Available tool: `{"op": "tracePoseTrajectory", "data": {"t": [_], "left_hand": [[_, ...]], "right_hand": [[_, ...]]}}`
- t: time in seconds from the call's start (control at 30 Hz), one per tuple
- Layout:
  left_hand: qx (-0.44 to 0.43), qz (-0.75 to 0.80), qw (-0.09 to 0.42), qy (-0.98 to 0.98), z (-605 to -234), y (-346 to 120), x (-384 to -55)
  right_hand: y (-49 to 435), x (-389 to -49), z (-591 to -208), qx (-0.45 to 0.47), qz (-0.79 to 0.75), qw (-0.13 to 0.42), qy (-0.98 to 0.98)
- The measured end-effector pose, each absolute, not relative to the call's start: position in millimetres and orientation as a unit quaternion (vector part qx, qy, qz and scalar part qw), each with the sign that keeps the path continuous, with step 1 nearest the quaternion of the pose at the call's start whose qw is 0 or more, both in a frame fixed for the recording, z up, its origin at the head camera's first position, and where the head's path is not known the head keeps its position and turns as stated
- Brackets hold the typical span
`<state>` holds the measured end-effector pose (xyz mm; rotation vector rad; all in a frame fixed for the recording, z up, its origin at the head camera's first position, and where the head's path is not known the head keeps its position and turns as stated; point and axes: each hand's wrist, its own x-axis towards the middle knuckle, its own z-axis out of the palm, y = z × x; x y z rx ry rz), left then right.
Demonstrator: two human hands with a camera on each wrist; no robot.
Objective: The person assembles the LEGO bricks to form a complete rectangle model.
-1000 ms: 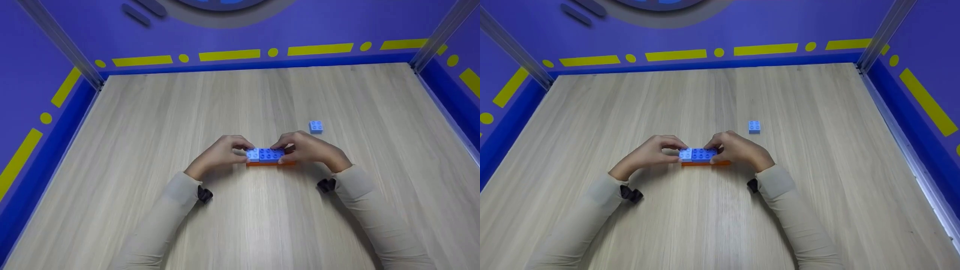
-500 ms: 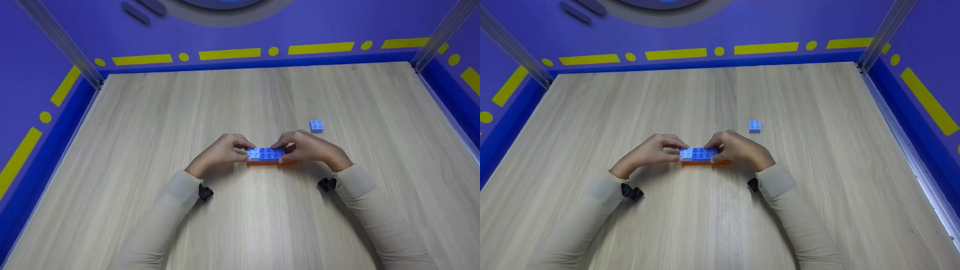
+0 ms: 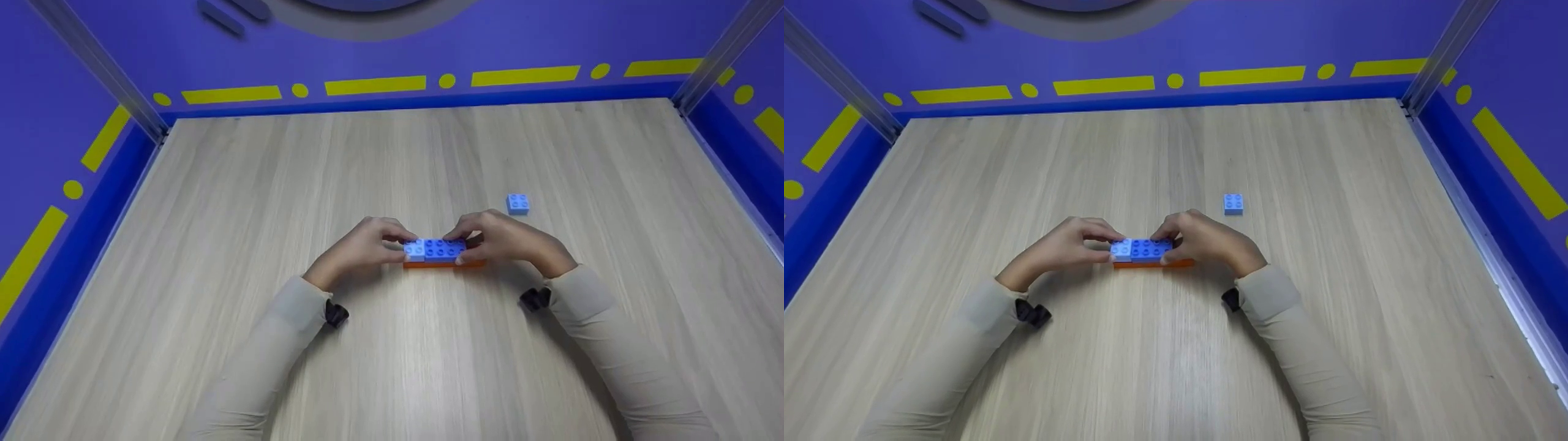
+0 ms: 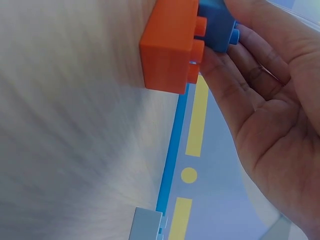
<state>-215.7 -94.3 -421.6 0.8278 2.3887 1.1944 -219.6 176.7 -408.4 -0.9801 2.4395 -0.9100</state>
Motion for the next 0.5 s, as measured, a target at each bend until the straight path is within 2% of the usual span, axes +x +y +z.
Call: {"op": "tracePoseTrajectory", "data": {"t": [0.5], "left_hand": [[0.29, 0.402, 0.16, 0.854, -419.8, -94.0, -214.4]], "right_hand": [[175.7, -220.7, -408.0, -0.343, -0.323, 0.181, 0.863]]}}
